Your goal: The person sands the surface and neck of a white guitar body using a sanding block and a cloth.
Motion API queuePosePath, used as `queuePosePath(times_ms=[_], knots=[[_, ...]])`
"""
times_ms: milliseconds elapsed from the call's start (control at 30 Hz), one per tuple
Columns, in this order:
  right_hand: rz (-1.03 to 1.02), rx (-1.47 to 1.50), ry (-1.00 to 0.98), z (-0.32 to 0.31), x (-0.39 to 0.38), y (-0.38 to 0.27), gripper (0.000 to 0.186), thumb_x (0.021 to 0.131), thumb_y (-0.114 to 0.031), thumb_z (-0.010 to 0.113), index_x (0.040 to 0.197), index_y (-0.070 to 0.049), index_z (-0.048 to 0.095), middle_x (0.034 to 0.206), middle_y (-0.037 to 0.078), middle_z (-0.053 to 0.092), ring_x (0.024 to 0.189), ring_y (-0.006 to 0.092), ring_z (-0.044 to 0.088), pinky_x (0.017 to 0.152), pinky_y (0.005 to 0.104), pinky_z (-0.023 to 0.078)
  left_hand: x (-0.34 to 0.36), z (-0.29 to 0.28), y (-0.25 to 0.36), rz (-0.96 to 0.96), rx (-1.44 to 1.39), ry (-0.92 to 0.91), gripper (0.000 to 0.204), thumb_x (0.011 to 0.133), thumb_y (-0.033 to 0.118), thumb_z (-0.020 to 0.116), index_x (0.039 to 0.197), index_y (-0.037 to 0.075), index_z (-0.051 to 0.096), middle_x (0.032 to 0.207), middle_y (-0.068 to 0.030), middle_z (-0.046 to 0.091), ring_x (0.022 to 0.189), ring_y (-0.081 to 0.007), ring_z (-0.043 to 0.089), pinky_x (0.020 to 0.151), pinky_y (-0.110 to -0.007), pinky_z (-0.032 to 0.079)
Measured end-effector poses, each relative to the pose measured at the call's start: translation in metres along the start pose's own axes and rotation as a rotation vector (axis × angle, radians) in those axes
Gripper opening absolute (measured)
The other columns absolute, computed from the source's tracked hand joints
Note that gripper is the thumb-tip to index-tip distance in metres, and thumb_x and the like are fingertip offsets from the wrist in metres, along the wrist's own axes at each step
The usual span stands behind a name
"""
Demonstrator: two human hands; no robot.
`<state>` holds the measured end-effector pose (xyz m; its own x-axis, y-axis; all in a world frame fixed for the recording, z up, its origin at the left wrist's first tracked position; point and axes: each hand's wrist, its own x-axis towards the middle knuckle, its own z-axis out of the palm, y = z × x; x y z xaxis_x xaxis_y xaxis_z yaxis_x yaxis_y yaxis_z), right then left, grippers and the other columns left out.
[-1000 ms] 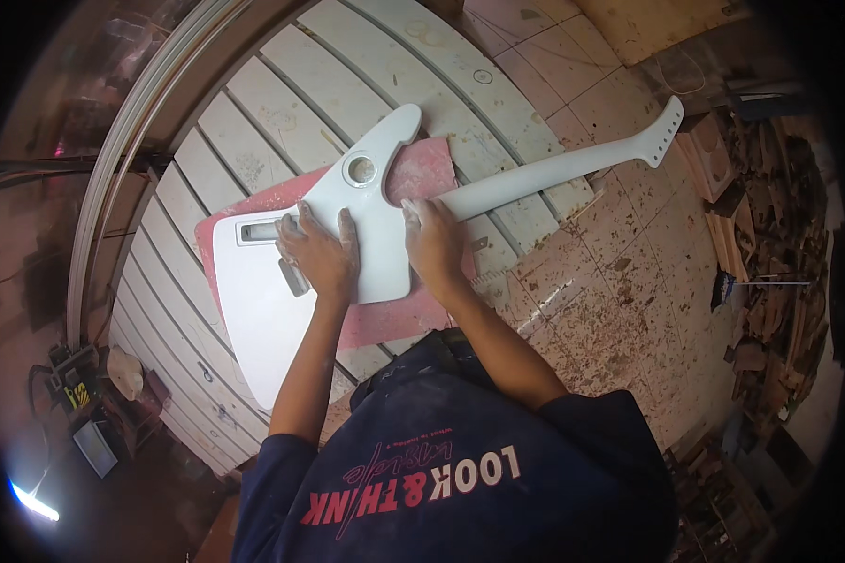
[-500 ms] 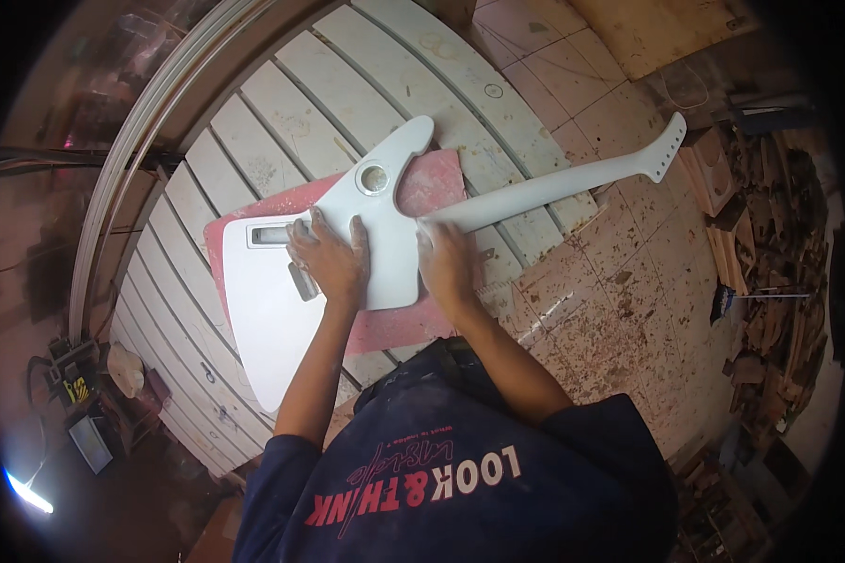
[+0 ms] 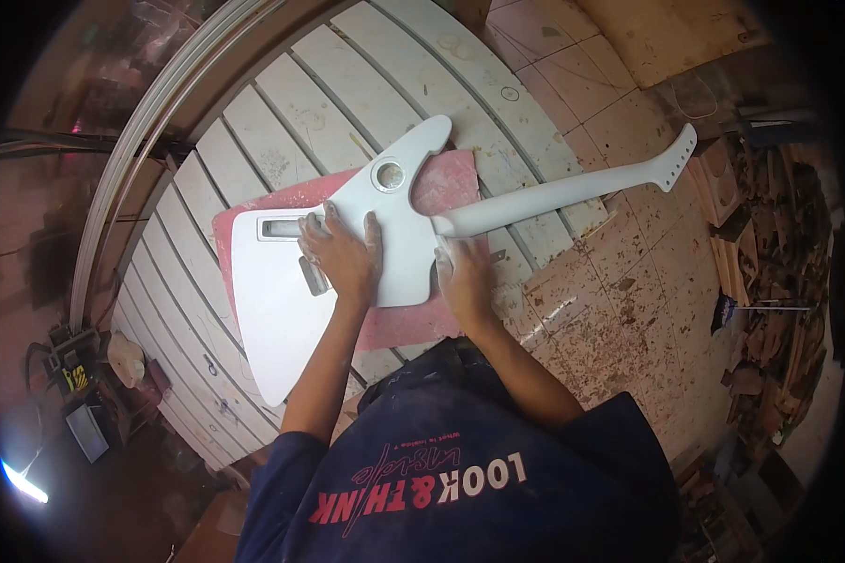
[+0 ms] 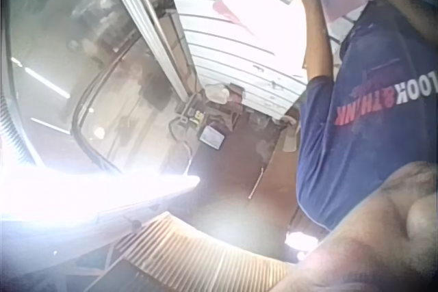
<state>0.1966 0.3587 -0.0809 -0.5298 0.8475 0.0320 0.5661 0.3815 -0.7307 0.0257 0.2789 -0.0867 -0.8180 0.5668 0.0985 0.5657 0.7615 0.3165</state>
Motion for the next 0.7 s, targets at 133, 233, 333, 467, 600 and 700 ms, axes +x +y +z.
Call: queuePosePath(times_ms=[133,233,333,467,600,700], knots=[[0.000,-0.004,0.018,0.013,0.024,-0.004,0.025,0.094,-0.010,0.068,0.118,-0.002,0.067,0.108,0.020,0.068,0.100,0.0401,0.066,0.087,0.0490,0.053,0.000,-0.003,0.005,-0.011,-0.036,-0.012,0.081,0.099,0.056,0.060,0.152,-0.003,0.044,0.153,-0.0377,0.033,0.146,-0.0550,0.026,0.119,-0.069,0.016],[-0.048,0.020,0.038,0.004,0.010,-0.002,0.023,0.093,-0.010,0.069,0.114,-0.002,0.066,0.106,0.021,0.065,0.098,0.0412,0.064,0.086,0.0506,0.052,-0.003,0.001,0.003,-0.006,-0.014,-0.002,0.081,0.098,0.056,0.060,0.152,-0.003,0.044,0.153,-0.0374,0.034,0.146,-0.0540,0.026,0.119,-0.069,0.016],[0.025,0.019,-0.026,-0.002,-0.006,0.002,0.026,0.096,-0.010,0.067,0.120,-0.002,0.069,0.106,0.021,0.068,0.100,0.0407,0.066,0.088,0.0478,0.053,0.000,0.000,0.002,-0.003,0.016,0.006,0.080,0.098,0.056,0.060,0.152,-0.002,0.044,0.153,-0.0368,0.034,0.146,-0.0534,0.027,0.120,-0.067,0.017],[0.009,0.013,0.031,0.016,0.033,-0.005,0.028,0.096,-0.013,0.067,0.123,-0.004,0.068,0.111,0.020,0.069,0.104,0.0405,0.066,0.090,0.0480,0.053,0.002,-0.002,0.006,-0.009,-0.017,-0.004,0.081,0.098,0.056,0.060,0.152,-0.002,0.045,0.153,-0.0359,0.034,0.146,-0.0533,0.027,0.120,-0.067,0.017],[-0.059,0.062,-0.008,-0.006,-0.009,-0.005,0.024,0.097,-0.012,0.065,0.118,-0.002,0.069,0.104,0.021,0.067,0.099,0.0406,0.064,0.089,0.0477,0.051,-0.001,0.002,-0.001,-0.004,0.020,0.022,0.081,0.098,0.056,0.061,0.152,-0.002,0.044,0.153,-0.0362,0.035,0.146,-0.0534,0.027,0.120,-0.067,0.017],[-0.030,-0.060,-0.019,0.006,0.022,-0.012,0.022,0.095,-0.011,0.067,0.114,-0.001,0.067,0.107,0.021,0.066,0.100,0.0400,0.065,0.085,0.0495,0.053,-0.004,0.001,0.004,-0.017,0.005,-0.012,0.081,0.098,0.056,0.060,0.152,-0.002,0.044,0.154,-0.0363,0.034,0.147,-0.0536,0.027,0.121,-0.067,0.017]])
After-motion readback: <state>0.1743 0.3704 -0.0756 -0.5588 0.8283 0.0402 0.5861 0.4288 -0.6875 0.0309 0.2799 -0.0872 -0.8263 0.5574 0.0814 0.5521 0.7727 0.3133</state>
